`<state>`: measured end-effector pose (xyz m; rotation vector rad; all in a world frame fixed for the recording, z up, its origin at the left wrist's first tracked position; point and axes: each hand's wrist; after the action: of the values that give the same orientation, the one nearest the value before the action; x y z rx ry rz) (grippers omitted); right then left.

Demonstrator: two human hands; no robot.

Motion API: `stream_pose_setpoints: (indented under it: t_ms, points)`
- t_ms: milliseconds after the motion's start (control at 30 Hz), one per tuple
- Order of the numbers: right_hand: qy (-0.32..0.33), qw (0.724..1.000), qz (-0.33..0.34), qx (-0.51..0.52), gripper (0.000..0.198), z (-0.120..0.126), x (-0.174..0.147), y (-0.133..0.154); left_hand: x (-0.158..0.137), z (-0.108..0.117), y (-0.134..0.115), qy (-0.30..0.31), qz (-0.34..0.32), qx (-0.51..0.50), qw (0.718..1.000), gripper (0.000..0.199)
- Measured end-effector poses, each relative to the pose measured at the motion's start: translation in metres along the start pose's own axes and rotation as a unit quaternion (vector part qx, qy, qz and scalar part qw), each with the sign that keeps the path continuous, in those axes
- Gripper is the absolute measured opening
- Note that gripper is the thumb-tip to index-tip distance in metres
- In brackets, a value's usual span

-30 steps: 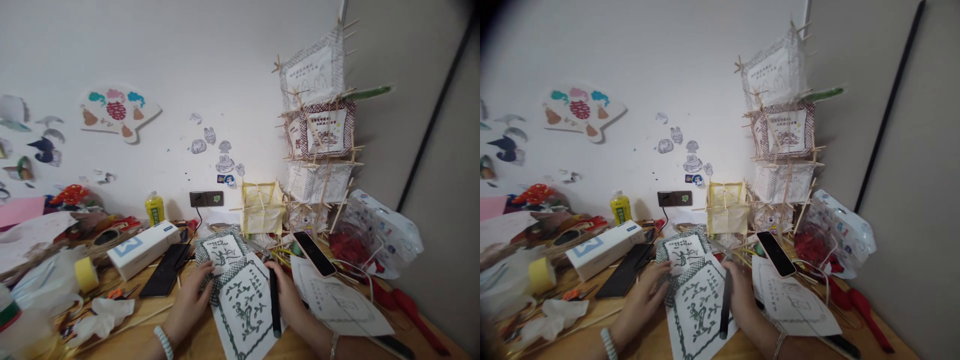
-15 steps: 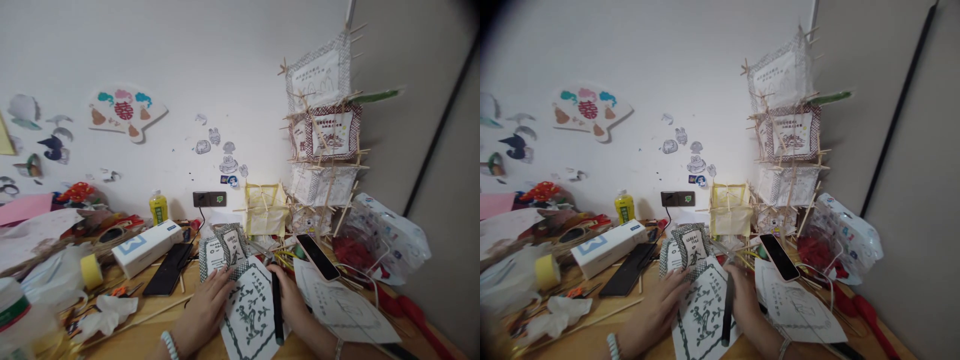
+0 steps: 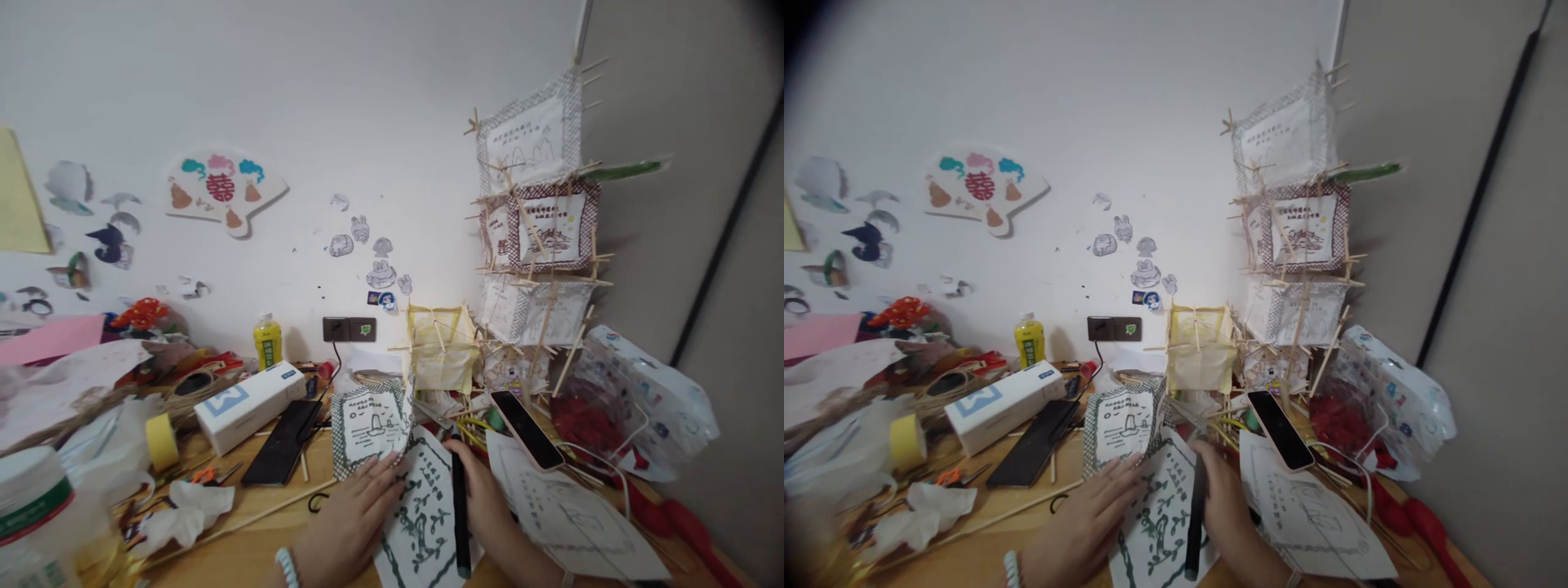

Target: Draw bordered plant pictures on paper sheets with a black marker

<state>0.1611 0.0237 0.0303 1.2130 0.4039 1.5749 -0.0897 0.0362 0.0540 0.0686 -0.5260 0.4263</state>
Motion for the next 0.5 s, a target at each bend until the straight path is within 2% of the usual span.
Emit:
stream_pose_setpoints:
  t_ms: [200,500]
  points:
    - [0.003,1.000,0.016,-0.025,0.039,0.001,0.000,0.003,0.000,-0.002,-0.002,-0.024,0.012,0.114,0.993,0.060]
    - [0.008,0.998,0.019,-0.061,0.043,0.002,-0.002,0.001,-0.005,-0.015,0.016,-0.121,0.135,0.232,0.956,0.057]
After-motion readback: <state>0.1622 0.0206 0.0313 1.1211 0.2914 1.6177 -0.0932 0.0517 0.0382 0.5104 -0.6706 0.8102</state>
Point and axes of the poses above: each hand's wrist, its own x-axis towards the middle knuckle, its own z-axis out of the back of the hand, y = z × x, and after that the axes turned 1 degree about x, right-handed
